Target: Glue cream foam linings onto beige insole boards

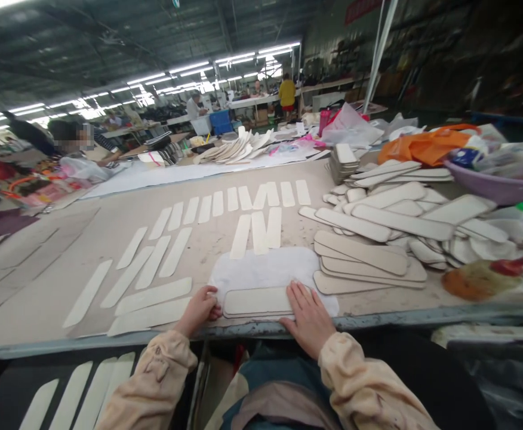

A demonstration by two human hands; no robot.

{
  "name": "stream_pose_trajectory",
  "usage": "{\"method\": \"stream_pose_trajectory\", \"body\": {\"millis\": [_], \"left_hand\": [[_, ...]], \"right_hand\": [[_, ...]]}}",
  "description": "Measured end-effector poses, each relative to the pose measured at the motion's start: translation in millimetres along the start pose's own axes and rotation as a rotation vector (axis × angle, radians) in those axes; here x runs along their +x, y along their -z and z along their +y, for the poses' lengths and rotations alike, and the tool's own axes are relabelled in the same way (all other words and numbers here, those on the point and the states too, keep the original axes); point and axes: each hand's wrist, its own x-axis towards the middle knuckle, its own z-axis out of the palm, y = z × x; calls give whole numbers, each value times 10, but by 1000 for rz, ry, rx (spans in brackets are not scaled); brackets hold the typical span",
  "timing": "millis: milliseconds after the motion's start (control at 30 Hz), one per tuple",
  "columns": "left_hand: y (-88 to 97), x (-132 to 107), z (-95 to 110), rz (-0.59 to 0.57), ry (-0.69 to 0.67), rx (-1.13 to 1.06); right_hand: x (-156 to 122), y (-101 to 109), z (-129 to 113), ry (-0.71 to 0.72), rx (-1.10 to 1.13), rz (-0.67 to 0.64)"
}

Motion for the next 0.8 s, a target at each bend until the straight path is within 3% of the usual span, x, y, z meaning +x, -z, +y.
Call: {"method": "stream_pose_trajectory", "body": {"millis": [67, 133, 167, 233, 333, 400, 467, 667, 800], "left_hand": [[-39, -135, 54, 97, -144, 68], [-202, -306, 148, 182, -429, 177], [-331, -392, 211, 191, -589, 240], [-649, -527, 354, 101, -802, 356], [-1069, -571, 520, -1, -884, 523], [-1168, -509, 526, -9, -871, 600], [-1091, -423, 428, -2, -859, 670], [-470, -257, -102, 53, -840, 867], [-378, -224, -298, 129, -876, 939]], "right_hand": [[0, -8, 6, 5, -9, 7], [-4, -15, 12, 10, -22, 15], [-6, -21, 14, 11, -31, 19], [-12, -36, 18, 14, -55, 28], [-19, -63, 30, 33, -85, 41], [-22, -74, 36, 47, -89, 52], [-24, -73, 36, 48, -79, 65], [-15, -37, 43, 26, -41, 39], [-6, 1, 11, -23, -10, -2]]}}
